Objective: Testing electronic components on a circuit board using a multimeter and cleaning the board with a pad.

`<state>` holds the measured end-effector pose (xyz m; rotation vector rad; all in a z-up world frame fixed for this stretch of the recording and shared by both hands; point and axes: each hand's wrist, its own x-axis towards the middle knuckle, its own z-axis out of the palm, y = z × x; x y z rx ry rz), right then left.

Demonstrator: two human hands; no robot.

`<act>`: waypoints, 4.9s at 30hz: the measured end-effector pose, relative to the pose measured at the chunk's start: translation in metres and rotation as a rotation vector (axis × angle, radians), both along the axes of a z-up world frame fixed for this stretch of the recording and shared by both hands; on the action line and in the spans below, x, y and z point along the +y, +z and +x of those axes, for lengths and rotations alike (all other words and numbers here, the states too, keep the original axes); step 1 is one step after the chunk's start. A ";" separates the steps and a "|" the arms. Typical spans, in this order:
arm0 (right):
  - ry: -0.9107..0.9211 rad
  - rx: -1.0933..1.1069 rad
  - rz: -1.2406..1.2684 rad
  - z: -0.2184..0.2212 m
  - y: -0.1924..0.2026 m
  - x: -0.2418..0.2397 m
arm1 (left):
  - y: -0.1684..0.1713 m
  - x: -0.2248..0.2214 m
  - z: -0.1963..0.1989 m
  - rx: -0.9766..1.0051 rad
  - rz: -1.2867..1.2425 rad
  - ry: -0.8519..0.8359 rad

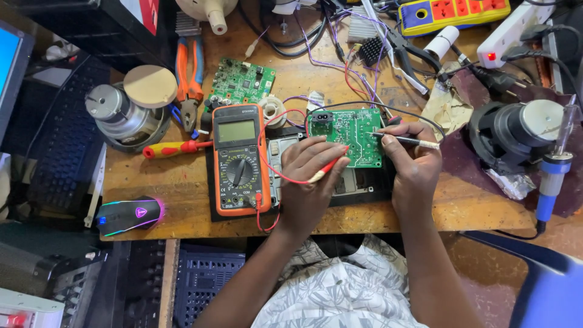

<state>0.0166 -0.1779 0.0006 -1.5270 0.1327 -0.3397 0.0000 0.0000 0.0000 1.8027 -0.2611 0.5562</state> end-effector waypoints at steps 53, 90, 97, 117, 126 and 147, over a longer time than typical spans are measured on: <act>-0.009 0.051 -0.135 0.006 -0.002 -0.004 | -0.017 -0.003 0.007 0.013 0.221 0.051; 0.526 -0.227 -0.672 -0.031 0.050 0.005 | 0.005 -0.005 -0.018 -0.199 -0.022 -0.059; 0.356 -0.020 -0.442 -0.030 0.035 0.013 | 0.059 0.022 -0.044 0.092 0.356 -0.122; 0.153 0.015 -0.271 -0.023 0.003 0.017 | 0.023 0.116 -0.033 0.257 0.734 0.450; 0.135 -0.011 -0.316 -0.023 -0.001 0.019 | 0.022 0.105 -0.030 0.182 0.764 0.533; 0.133 -0.013 -0.321 -0.024 -0.003 0.018 | 0.028 0.113 -0.044 0.385 0.588 0.481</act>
